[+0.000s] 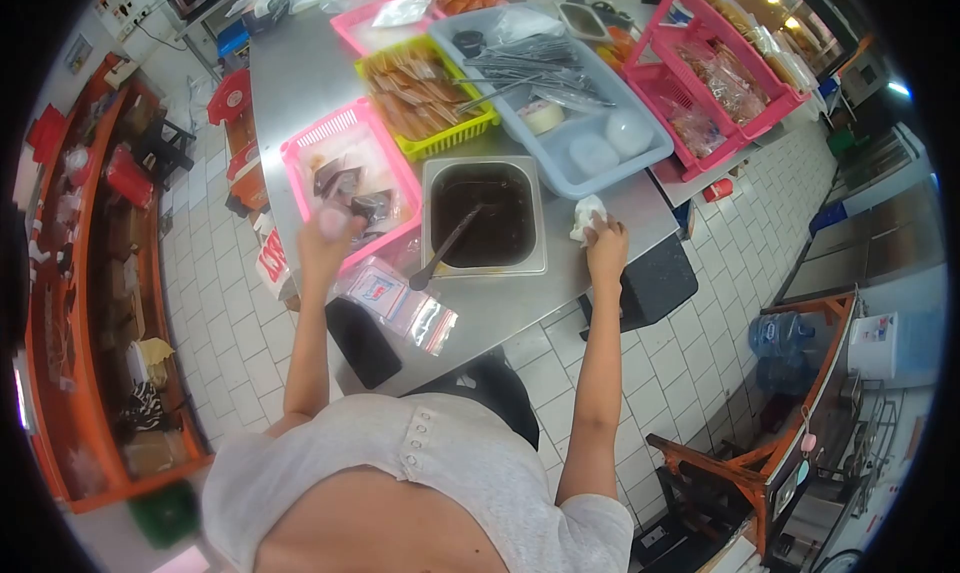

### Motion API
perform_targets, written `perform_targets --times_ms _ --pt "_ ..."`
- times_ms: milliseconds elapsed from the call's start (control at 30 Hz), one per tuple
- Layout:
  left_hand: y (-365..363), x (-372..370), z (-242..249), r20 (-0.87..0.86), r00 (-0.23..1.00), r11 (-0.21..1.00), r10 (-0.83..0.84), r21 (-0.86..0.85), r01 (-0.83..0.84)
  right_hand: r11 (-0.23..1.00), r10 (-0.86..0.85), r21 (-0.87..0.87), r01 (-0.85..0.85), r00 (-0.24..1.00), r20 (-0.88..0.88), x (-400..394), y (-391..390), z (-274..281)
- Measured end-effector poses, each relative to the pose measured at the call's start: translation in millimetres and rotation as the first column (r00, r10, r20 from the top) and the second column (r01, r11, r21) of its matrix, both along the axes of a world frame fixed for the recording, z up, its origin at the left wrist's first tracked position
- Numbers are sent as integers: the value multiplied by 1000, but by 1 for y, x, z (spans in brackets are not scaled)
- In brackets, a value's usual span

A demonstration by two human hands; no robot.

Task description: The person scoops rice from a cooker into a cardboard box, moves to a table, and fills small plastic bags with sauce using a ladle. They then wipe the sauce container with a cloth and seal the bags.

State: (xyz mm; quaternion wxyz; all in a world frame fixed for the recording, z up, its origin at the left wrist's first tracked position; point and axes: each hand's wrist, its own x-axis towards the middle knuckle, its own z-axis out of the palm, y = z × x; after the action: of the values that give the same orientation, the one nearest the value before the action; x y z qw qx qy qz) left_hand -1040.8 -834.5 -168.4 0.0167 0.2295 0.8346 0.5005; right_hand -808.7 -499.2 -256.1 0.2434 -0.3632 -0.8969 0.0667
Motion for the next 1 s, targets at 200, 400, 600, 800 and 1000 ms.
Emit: perform_targets --times_ms 200,400,600,800,1000 --pt "4 69 8 111 957 941 -269 -181 286 993 -114 20 112 986 124 7 -28 16" --pt "8 61 -4 135 968 969 -209 164 186 998 -28 -59 9 943 -331 -6 -88 95" --pt "19 48 6 5 977 965 -214 156 210 881 458 138 -453 740 -492 -100 -121 160" --pt "83 -41 16 40 958 953 -285 116 279 804 568 70 -591 728 -384 -104 -162 160" --pt "110 -66 6 61 886 888 -459 58 456 815 576 106 -569 816 -51 -144 -157 107"
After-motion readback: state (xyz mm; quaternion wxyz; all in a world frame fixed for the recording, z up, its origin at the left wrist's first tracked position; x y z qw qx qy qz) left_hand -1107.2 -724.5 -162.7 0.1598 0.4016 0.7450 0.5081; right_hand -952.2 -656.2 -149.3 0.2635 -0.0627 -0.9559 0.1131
